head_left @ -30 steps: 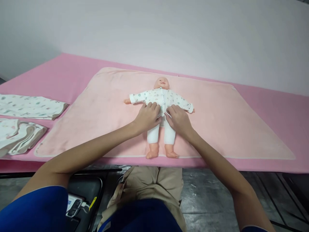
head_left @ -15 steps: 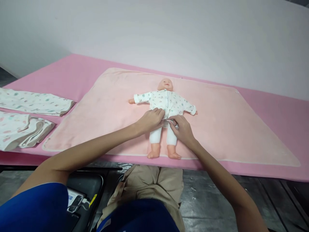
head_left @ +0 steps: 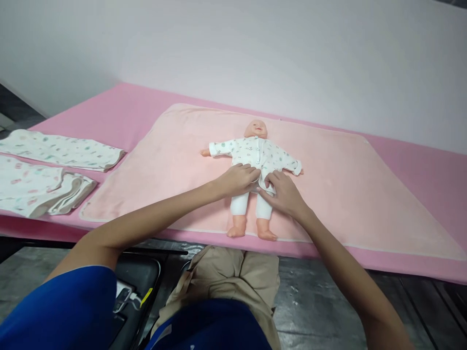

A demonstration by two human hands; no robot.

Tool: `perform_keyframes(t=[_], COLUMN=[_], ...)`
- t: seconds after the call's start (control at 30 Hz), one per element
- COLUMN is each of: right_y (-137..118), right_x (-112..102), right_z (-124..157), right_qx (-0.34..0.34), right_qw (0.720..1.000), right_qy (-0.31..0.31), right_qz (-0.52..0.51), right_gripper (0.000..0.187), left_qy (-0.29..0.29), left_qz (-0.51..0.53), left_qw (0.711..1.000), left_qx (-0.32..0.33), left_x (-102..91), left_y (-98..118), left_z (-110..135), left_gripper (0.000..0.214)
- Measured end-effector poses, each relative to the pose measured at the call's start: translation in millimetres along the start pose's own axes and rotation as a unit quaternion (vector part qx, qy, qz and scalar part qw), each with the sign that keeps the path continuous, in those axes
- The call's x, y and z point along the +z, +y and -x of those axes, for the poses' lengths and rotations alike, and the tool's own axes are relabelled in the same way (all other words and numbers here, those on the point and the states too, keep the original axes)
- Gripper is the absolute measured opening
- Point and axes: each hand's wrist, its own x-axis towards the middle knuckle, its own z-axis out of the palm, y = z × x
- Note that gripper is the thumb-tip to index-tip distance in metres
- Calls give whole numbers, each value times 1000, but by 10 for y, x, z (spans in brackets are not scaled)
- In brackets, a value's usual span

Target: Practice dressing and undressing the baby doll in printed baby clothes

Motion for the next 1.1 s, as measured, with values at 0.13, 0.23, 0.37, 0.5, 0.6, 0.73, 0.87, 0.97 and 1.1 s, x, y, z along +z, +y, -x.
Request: perform_keyframes(t=[0.13,0.23,0.37,0.5,0.6,0.73,0.87,0.97,1.1], right_y=[61,164,397,680,795,672,228,-63,-172], right_x=[-49,78,299,443,505,434,181,88,215], right_z=[-93,-372,-852,-1218,-1381,-1257,-605,-119,-27], right_qx=[25,31,89,191,186,162,51,24,34], right_qw=[994,991,979,970,977,982,993,998,999], right_qy=[54,104,181,146,97,90,104,48,-3], right_qz=[-90,-72,-10,-34,-37,-26,-24,-33,17], right_gripper=[24,19,30,46,46,47,50,31,25], left_qy=[117,187,112,103,121,123,143,75,11], left_qz=[118,148,206,215,190,158,138,79,-38], left_qw=[986,960,944,946,957,972,979,991,991], left_qx=[-16,-146,-234,-218,-185,-119,-46,-71,-131], left_x=[-46,-9,103,226,292,211,-33,-81,80], left_y=[-474,-918,-1298,-1338,-1322,-1186,-677,-193,159], left_z=[47,-207,-659,-839,-841,-705,-235,96,73], left_gripper=[31,30,36,44,48,53,57,51,33])
